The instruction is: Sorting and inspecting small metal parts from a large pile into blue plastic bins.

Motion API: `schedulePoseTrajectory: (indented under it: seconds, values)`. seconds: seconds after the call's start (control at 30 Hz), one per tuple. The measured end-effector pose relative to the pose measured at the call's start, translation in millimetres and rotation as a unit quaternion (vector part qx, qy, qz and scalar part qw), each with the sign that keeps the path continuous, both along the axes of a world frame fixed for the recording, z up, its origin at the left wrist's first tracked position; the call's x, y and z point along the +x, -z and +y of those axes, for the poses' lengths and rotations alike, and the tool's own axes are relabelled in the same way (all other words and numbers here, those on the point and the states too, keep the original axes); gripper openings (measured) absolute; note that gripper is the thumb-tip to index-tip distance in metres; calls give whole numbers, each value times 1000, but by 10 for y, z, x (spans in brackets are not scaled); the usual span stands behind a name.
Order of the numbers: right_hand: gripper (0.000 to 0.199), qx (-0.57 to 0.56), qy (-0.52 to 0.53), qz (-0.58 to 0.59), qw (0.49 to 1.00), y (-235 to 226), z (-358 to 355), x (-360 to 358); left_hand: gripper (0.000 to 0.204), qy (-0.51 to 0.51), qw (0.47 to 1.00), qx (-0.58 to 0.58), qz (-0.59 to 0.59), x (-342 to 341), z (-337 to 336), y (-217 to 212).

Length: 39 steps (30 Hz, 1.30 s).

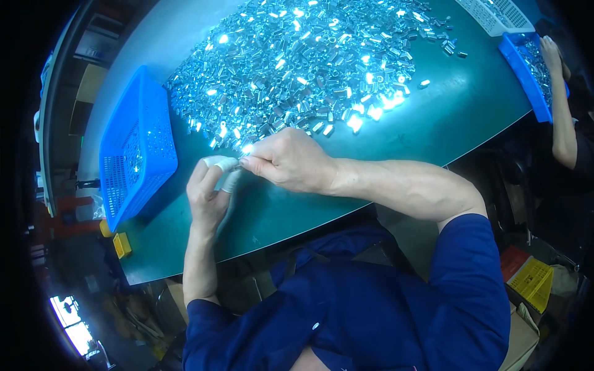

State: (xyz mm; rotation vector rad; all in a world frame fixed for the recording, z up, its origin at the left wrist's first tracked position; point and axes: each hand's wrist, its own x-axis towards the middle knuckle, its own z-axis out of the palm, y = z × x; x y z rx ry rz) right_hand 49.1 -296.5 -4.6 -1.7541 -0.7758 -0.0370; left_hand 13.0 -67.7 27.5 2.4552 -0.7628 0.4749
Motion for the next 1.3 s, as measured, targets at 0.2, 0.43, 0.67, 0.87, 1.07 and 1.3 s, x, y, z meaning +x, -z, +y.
schedulePoseTrajectory:
  seconds: [0.2,0.43,0.67,0.87,1.07,1.3]
  values:
    - [31,54,39,14,998,-47,-138,70,16,-167,972,70,-152,86,644,-429]
    - [32,56,22,8,998,-48,-119,72,24,-331,898,193,-218,262,1204,-750]
    - [31,39,26,12,999,-56,-102,54,31,-132,974,182,-39,263,558,-56]
    - [31,44,31,8,999,-35,-85,76,26,-141,978,149,38,238,567,154]
    - [31,52,11,7,999,-62,-76,24,30,-171,973,124,97,60,510,32]
    - [31,32,4,22,999,-54,-34,18,24,-153,981,104,63,33,519,111]
